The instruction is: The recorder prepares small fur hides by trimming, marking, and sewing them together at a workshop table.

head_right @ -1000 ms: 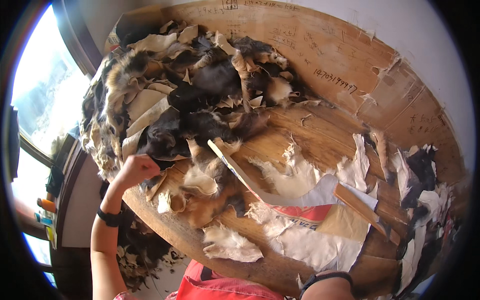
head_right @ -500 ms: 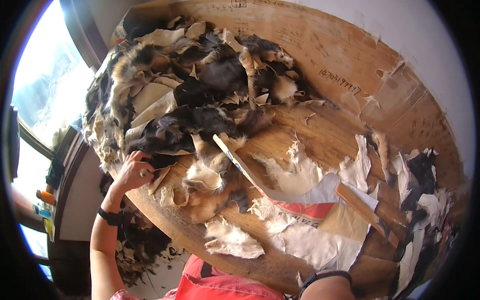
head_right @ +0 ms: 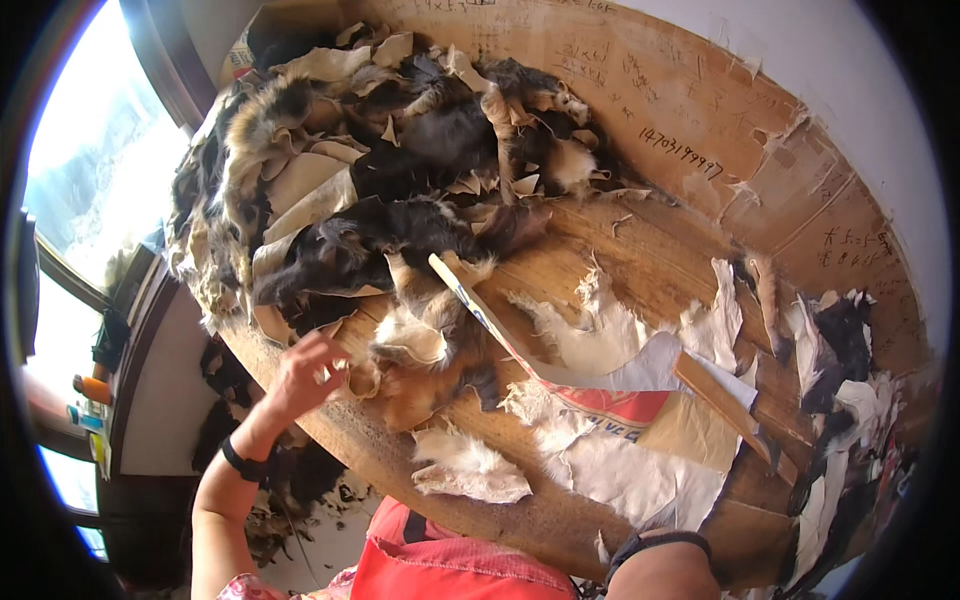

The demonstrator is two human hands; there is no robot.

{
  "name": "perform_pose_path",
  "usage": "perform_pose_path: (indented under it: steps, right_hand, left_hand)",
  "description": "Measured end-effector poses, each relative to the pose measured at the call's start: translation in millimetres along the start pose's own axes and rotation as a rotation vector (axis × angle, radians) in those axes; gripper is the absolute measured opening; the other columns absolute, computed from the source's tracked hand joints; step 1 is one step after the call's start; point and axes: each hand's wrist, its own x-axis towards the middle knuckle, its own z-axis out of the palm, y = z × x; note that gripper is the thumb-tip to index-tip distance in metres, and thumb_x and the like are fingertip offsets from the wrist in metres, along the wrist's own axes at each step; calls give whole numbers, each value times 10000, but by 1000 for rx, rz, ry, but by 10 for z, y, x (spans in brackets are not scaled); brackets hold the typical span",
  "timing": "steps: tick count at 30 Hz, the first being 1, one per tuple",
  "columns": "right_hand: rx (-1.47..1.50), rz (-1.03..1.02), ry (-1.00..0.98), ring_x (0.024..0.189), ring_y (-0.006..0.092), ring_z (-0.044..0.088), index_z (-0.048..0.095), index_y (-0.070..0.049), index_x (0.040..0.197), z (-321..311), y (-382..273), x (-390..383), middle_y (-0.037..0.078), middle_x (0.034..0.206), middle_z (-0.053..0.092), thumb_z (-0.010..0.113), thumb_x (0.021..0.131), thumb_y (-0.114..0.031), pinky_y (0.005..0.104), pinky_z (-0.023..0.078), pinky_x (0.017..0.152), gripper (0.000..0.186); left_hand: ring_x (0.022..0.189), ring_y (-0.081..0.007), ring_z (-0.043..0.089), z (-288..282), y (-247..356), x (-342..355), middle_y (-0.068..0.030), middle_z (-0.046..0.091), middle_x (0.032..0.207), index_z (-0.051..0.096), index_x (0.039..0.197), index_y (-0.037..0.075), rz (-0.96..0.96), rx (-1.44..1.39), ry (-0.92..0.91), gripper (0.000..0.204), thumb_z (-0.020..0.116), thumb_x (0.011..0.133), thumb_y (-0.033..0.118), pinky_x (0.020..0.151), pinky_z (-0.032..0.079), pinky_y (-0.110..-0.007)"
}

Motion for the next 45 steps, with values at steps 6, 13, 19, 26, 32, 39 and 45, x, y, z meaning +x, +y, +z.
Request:
perform_pose_path:
  steps: [6,13,19,26,32,39,45]
  right_hand:
    - [37,-8,-29,410,167,446,451,-41,579,104,54,-20,94,595,518,598,954,-211,299,304,379,437]
    - [46,-21,-33,410,164,453,456,-35,580,379,10,-186,99,598,529,608,957,-202,296,308,377,439]
    - [178,-75,34,410,162,458,461,-30,581,553,270,-365,103,600,539,616,959,-194,293,311,375,440]
    - [-47,-206,586,583,141,561,622,9,872,918,482,-1000,54,677,569,755,814,-111,270,430,515,189]
    - [-802,421,1442,676,15,507,677,7,1111,1013,600,-1836,-7,891,641,645,931,-29,165,381,594,186]
    - [-1726,1046,1126,1038,288,625,669,-40,1162,1378,765,-3187,104,1144,649,770,745,-31,368,516,906,428]
    - [-1600,1138,1105,1239,374,519,598,-23,1247,1673,664,-3708,158,1355,532,750,724,-27,440,458,1045,545]
  left_hand:
    - [932,-283,631,499,143,-81,-74,639,1049,699,1011,63,537,147,-57,291,752,725,46,788,526,-379]
    - [962,-250,593,438,144,-119,-46,612,1026,652,916,90,448,262,-126,134,694,789,102,855,453,-385]
    - [836,-76,552,73,222,65,-5,587,930,569,977,44,-40,-463,-18,80,592,951,-28,694,463,-229]
    - [813,-44,528,-271,1054,155,2,598,906,560,1105,58,-26,-490,211,97,502,1031,79,685,419,-201]
    - [758,-33,498,-28,1535,-5,22,547,807,541,977,33,-241,-560,-8,60,517,973,89,670,410,-199]
    - [928,-135,587,523,2030,30,-76,627,979,537,1014,17,42,-408,14,146,493,907,-73,779,470,-274]
    - [1168,-371,626,1023,2478,-60,-171,667,1205,585,962,54,767,45,-345,226,711,774,47,939,490,-453]
